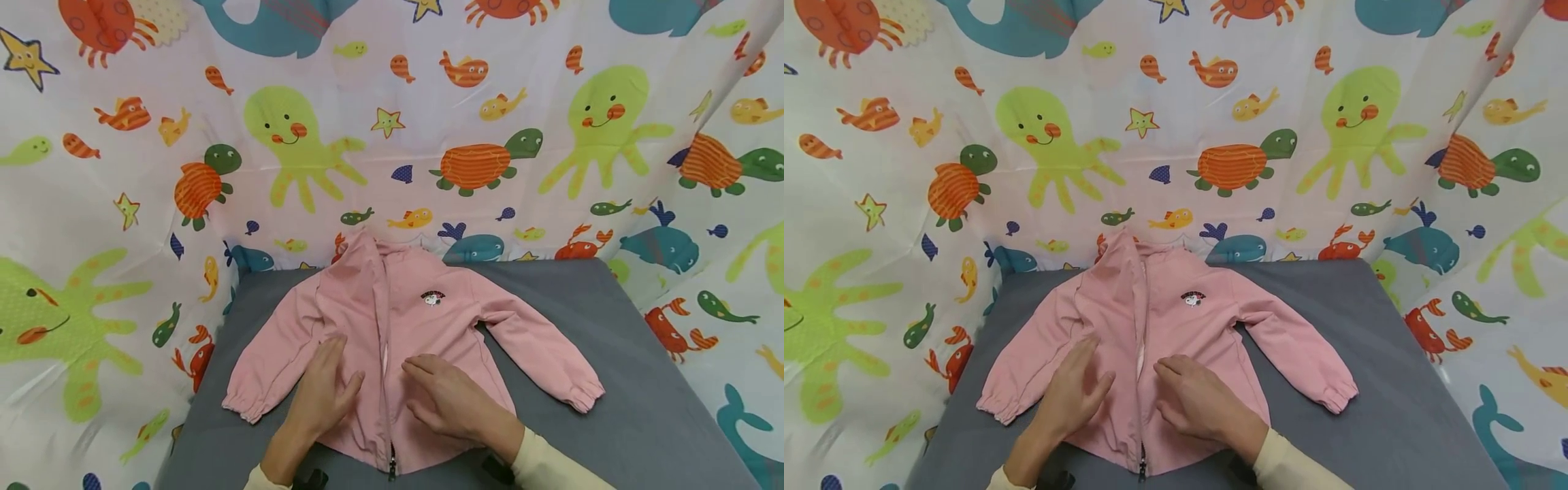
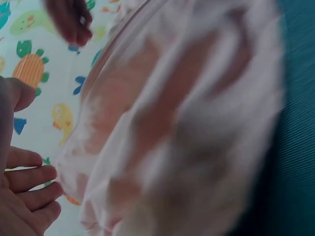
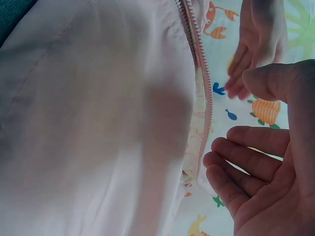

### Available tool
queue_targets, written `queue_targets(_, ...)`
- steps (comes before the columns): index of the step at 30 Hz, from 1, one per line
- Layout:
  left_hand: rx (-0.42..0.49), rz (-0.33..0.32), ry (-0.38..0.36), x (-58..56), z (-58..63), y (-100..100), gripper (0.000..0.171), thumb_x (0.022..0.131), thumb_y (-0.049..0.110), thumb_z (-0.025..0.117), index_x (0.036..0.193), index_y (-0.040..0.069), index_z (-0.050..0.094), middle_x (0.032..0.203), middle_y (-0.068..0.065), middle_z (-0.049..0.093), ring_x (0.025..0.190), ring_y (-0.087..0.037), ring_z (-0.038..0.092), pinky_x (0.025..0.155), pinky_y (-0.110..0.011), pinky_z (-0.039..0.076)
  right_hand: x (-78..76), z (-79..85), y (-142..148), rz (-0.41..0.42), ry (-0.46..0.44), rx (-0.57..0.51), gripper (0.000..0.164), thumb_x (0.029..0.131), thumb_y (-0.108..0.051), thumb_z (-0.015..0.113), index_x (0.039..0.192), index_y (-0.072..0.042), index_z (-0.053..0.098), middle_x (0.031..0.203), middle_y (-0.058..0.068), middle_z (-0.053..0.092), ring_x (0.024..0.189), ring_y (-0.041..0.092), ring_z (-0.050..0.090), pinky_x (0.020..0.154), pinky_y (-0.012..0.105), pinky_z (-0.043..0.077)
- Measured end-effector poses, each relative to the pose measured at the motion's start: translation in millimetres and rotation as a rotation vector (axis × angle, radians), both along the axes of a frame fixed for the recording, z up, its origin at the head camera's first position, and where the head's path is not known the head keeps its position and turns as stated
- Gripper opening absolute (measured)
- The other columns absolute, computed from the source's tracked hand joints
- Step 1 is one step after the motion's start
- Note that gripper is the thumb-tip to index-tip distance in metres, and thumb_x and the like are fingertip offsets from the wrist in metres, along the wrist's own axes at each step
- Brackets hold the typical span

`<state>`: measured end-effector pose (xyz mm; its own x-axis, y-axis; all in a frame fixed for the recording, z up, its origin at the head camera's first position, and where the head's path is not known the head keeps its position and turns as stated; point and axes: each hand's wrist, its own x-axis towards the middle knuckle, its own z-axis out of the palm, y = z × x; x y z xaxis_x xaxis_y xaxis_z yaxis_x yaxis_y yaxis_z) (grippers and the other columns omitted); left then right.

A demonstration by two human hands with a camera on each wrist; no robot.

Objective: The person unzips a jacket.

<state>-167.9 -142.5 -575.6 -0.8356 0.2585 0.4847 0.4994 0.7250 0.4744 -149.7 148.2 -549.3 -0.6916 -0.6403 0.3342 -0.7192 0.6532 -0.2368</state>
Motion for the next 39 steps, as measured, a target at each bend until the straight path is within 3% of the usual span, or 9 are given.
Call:
queue_targets(7,-0.089,-0.096,0.045,36.4,-23.6,9.9,0.060,0.087,0.033,0.087,0.135,-0.001,0.073,0.135,-0.013,0.073,0.124,-0.028,0.068,0.104,-0.048,0.058,-6.2,-4.3,-3.2,0.003,0.021,-0.004,0.058,0.094,-0.031,0.082,0.143,-0.003,0.068,0.140,0.009,0.070,0.129,0.024,0.068,0.107,0.043,0.058)
queue_targets(11,-0.150,-0.145,0.103,50.3,-38.9,16.3,0.051,0.081,0.038,0.091,0.119,0.006,0.080,0.121,-0.003,0.074,0.111,-0.019,0.064,0.095,-0.040,0.056,-10.9,-7.5,-5.0,0.002,0.040,-0.001,0.058,0.092,-0.031,0.083,0.141,-0.003,0.069,0.137,0.009,0.070,0.125,0.023,0.068,0.106,0.042,0.059)
queue_targets(15,-0.202,-0.161,0.131,60.1,-54.2,21.1,0.046,0.082,0.049,0.091,0.110,0.014,0.081,0.117,0.000,0.072,0.110,-0.017,0.061,0.091,-0.041,0.056,-15.2,-12.7,-7.1,0.003,0.048,-0.003,0.058,0.090,-0.030,0.084,0.139,-0.001,0.070,0.134,0.009,0.071,0.122,0.023,0.068,0.104,0.042,0.059)
queue_targets(19,-0.240,-0.160,0.143,66.9,-68.1,24.0,0.053,0.081,0.058,0.091,0.111,0.016,0.080,0.120,-0.002,0.071,0.114,-0.021,0.061,0.092,-0.043,0.058,-18.4,-22.1,-9.6,-0.001,0.045,0.012,0.053,0.089,-0.030,0.085,0.132,-0.003,0.073,0.126,0.007,0.073,0.117,0.023,0.069,0.101,0.042,0.059)
queue_targets(24,-0.232,-0.139,0.138,73.9,-82.1,27.3,0.054,0.080,0.060,0.091,0.110,0.017,0.079,0.116,0.002,0.070,0.112,-0.018,0.059,0.090,-0.038,0.058,-20.2,-35.0,-12.6,0.001,0.084,0.047,0.033,0.085,-0.029,0.088,0.109,-0.011,0.074,0.102,0.000,0.073,0.100,0.020,0.068,0.090,0.038,0.059)
queue_targets(31,-0.172,-0.168,0.124,80.4,-81.7,30.5,0.038,0.081,0.048,0.096,0.097,0.018,0.079,0.108,0.009,0.067,0.107,-0.015,0.058,0.086,-0.034,0.057,-22.7,-42.4,-12.6,-0.002,0.143,0.016,0.009,0.089,-0.015,0.088,0.092,-0.017,0.079,0.084,-0.005,0.072,0.082,0.015,0.064,0.076,0.032,0.055)
queue_targets(39,-0.148,-0.172,0.222,78.0,-88.2,32.6,0.037,0.071,0.029,0.102,0.091,0.021,0.072,0.099,0.009,0.065,0.100,-0.014,0.058,0.088,-0.031,0.054,-28.4,-37.2,-13.0,-0.018,0.141,-0.076,0.011,0.089,-0.012,0.089,0.091,-0.019,0.080,0.084,-0.008,0.071,0.080,0.012,0.059,0.072,0.027,0.053)
